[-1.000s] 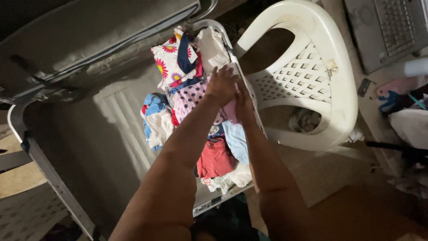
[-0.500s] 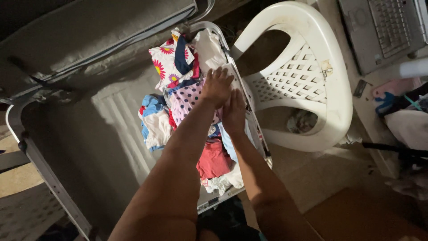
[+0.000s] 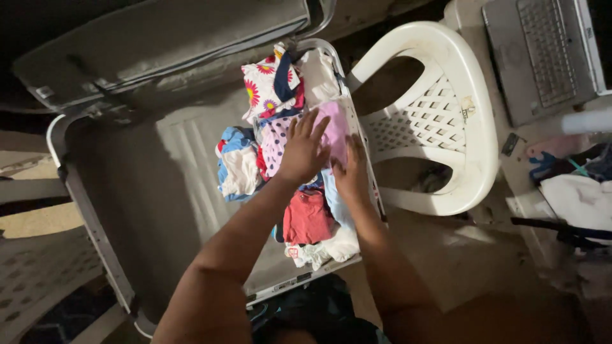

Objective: Packing and organizing baby clothes into a suitcase.

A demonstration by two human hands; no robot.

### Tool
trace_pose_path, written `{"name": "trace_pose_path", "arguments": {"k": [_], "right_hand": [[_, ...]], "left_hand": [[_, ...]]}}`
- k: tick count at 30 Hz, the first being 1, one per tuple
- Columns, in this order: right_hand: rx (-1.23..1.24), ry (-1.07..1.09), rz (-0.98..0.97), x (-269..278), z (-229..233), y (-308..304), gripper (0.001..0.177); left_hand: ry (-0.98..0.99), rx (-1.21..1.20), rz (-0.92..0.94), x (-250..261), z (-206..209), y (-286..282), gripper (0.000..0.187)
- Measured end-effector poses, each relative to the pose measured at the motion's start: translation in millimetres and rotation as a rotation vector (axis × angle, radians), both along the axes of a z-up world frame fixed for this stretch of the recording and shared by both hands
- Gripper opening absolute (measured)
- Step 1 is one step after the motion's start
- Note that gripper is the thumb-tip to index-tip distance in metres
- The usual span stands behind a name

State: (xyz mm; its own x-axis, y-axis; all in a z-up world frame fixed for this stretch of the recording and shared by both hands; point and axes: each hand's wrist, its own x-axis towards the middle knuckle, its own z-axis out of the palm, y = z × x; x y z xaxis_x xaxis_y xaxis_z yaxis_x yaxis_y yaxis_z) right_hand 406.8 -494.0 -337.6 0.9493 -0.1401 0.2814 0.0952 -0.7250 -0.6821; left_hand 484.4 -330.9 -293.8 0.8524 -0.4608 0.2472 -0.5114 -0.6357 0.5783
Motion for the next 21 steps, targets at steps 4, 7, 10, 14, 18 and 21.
{"name": "trace_pose_path", "arguments": {"k": [4, 7, 10, 14, 18, 21], "right_hand": [[0.077, -0.038, 0.096, -27, 26, 33, 0.06], [0.127, 0.009, 0.18, -47, 56, 71, 0.047], [0.418, 0.109, 0.335, -76, 76, 111, 0.045], [0.185, 0.091, 0.508, -120, 61, 147, 0.042], [0.226, 0.166, 0.546, -166, 36, 171, 0.036], [0.359, 0.307, 0.469, -208, 40, 184, 0.038]], "left_hand": [[0.058, -0.073, 0.055, -49, 40, 56, 0.074], [0.042, -0.08, 0.156, -88, 42, 96, 0.07], [0.097, -0.031, 0.175, -139, 48, 137, 0.072], [0.133, -0.03, 0.247, -211, 34, 184, 0.072], [0.28, -0.057, 0.375, -286, 10, 211, 0.066], [0.315, -0.022, 0.402, -339, -4, 216, 0.064]]}}
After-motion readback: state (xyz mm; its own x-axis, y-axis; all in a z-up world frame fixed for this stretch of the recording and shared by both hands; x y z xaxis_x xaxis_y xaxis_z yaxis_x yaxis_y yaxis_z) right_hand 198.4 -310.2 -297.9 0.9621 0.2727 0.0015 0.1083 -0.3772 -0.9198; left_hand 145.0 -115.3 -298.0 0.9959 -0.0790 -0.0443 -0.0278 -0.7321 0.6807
